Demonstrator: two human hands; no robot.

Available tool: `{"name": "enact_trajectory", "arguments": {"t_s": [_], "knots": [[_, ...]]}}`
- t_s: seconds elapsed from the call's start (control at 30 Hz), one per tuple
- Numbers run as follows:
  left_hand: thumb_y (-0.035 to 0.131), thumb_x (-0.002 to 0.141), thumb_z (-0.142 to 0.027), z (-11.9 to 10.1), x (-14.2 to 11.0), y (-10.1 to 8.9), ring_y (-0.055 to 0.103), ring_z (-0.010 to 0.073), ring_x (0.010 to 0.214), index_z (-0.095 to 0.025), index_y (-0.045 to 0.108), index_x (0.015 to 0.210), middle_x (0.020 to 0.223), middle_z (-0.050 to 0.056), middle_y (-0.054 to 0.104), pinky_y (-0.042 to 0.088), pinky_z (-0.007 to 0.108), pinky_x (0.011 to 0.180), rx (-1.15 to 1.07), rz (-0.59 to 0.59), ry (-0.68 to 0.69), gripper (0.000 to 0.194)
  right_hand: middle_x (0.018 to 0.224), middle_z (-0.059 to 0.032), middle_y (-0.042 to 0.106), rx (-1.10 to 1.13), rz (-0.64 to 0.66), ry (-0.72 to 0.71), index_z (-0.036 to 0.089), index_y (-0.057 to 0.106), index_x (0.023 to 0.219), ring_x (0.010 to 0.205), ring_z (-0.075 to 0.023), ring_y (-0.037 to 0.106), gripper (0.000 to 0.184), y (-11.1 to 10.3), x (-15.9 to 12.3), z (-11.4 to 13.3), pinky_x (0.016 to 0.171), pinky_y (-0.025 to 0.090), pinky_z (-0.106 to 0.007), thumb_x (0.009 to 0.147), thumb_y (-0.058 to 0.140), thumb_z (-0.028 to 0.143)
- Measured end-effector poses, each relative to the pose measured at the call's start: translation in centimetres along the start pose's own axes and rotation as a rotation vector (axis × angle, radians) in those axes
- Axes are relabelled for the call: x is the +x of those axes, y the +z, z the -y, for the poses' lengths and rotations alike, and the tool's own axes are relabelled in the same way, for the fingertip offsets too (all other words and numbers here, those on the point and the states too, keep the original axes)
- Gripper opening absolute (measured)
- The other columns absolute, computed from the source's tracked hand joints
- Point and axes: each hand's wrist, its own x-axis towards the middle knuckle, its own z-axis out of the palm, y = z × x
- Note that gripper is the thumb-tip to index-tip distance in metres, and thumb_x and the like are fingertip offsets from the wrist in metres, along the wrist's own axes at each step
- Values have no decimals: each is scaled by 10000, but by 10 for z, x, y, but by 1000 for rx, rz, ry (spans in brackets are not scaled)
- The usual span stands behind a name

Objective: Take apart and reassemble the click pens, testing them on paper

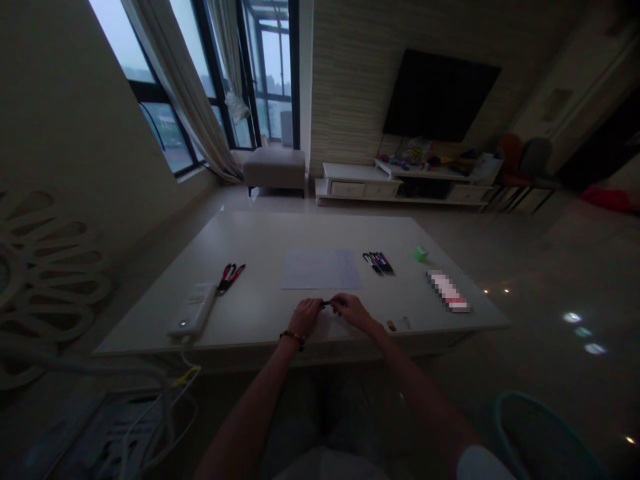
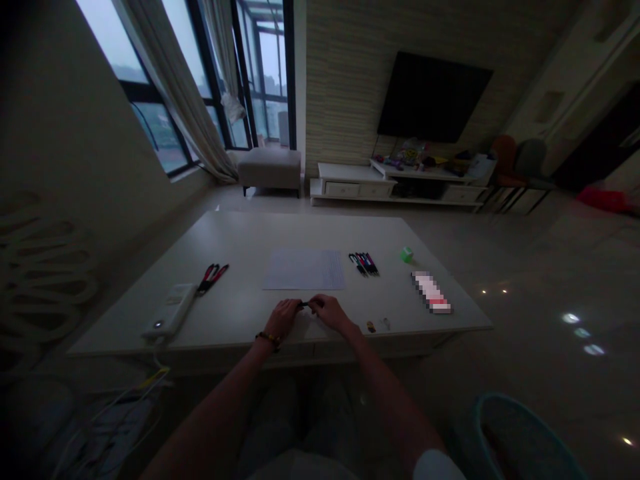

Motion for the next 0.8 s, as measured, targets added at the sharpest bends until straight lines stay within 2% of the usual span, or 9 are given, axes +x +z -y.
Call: {"name": "enact_trajectory", "arguments": {"t_s": [0.17, 0.3, 0.4, 0.53, 0.67, 0.8], "knots": [[377, 905, -246, -1, -1, -2, 548, 158, 804, -177, 521, 992, 867, 46, 615, 411, 310, 751, -5, -43, 51, 182, 422, 7, 496, 25, 69, 114, 146, 577, 554, 421, -100, 473, 569, 4, 1, -2, 497, 366, -213, 857, 323, 554], [381, 902, -249, -1, -1, -2, 539, 162, 773, -170, 531, 940, 824, 40, 611, 408, 308, 729, 10, -63, 41, 173, 536, 9, 557, 37, 41, 85, 150, 582, 686, 486, -103, 496, 450, 2, 3, -3, 518, 369, -213, 800, 445, 564], [393, 899, -250, 0, -1, 0, 536, 156, 771, -176, 532, 954, 834, 36, 611, 403, 302, 734, 5, -73, 64, 167, 458, 24, 478, -8, 23, 103, 160, 530, 569, 454, -96, 456, 500, 2, 2, -2, 514, 350, -217, 838, 372, 551], [405, 894, -243, 2, -1, 3, 535, 160, 763, -174, 530, 959, 835, 39, 614, 398, 305, 721, 16, -96, 58, 157, 537, 23, 520, 39, 1, 82, 163, 552, 652, 490, -97, 465, 424, 7, 0, -2, 513, 347, -215, 807, 438, 540], [413, 890, -228, 3, -1, 4, 536, 161, 765, -172, 525, 976, 837, 41, 612, 398, 307, 724, 19, -91, 86, 152, 457, 34, 445, 29, -3, 104, 164, 511, 556, 459, -97, 428, 483, 6, -3, -3, 504, 332, -219, 833, 386, 540], [401, 895, -238, 2, -2, 2, 535, 162, 775, -175, 522, 989, 844, 45, 610, 399, 311, 731, 6, -96, 86, 166, 493, 36, 468, 55, 0, 80, 161, 529, 614, 474, -93, 430, 420, 2, -3, -3, 505, 330, -211, 820, 434, 515]]}}
